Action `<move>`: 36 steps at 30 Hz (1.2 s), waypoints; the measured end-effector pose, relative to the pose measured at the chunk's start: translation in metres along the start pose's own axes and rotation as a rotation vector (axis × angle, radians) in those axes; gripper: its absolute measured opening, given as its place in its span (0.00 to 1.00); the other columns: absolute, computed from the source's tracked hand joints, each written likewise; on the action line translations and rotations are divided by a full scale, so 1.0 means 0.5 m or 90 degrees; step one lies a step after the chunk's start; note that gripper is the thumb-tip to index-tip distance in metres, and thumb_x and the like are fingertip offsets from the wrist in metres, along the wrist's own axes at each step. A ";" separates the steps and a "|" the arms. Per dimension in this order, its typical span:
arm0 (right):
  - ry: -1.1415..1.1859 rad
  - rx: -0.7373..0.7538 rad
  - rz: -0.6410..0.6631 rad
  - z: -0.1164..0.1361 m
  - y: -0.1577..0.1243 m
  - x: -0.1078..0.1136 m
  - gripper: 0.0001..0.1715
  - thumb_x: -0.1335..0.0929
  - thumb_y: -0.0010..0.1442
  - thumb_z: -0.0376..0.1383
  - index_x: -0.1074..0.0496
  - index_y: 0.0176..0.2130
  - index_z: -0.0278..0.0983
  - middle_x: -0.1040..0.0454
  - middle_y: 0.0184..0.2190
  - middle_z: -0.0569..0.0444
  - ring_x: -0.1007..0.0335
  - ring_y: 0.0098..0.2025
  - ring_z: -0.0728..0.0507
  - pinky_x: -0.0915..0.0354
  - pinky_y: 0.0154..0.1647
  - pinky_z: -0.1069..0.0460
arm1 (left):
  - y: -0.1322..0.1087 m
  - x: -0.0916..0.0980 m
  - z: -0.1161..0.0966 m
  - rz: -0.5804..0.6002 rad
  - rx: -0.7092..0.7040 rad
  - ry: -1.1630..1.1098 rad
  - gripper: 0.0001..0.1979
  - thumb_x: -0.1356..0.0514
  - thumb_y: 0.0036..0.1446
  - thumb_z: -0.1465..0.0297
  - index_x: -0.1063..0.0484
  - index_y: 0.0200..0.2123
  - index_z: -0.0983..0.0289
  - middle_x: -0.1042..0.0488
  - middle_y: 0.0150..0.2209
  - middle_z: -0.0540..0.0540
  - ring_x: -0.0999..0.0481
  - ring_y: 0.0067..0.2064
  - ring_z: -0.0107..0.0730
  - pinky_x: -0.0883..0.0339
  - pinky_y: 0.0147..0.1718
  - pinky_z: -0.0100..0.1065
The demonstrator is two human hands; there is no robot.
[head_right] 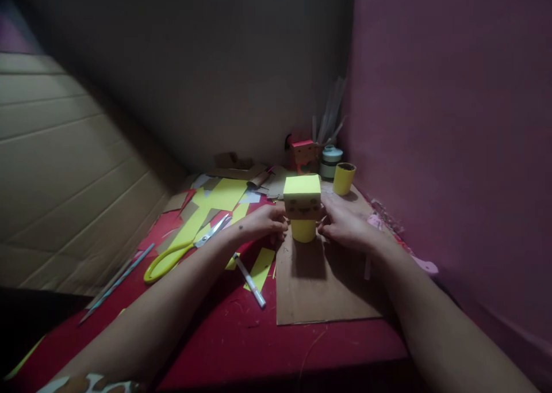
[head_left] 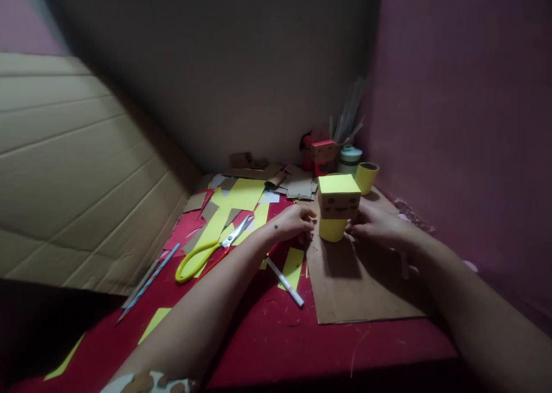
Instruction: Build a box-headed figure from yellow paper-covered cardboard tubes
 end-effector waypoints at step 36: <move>0.157 -0.232 -0.067 -0.021 -0.010 -0.019 0.40 0.38 0.43 0.20 0.37 0.55 0.41 0.31 0.22 0.59 0.34 0.20 0.48 0.38 0.19 0.55 | 0.011 0.006 0.006 0.007 -0.020 0.045 0.12 0.44 0.51 0.79 0.32 0.40 0.67 0.29 0.20 0.47 0.31 0.17 0.25 0.34 0.16 0.25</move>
Point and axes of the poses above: each hand's wrist, its own y-axis towards the middle knuckle, its own x-axis out of the back of the hand, z = x × y, the point moved 8 cm from there along y, towards the middle knuckle
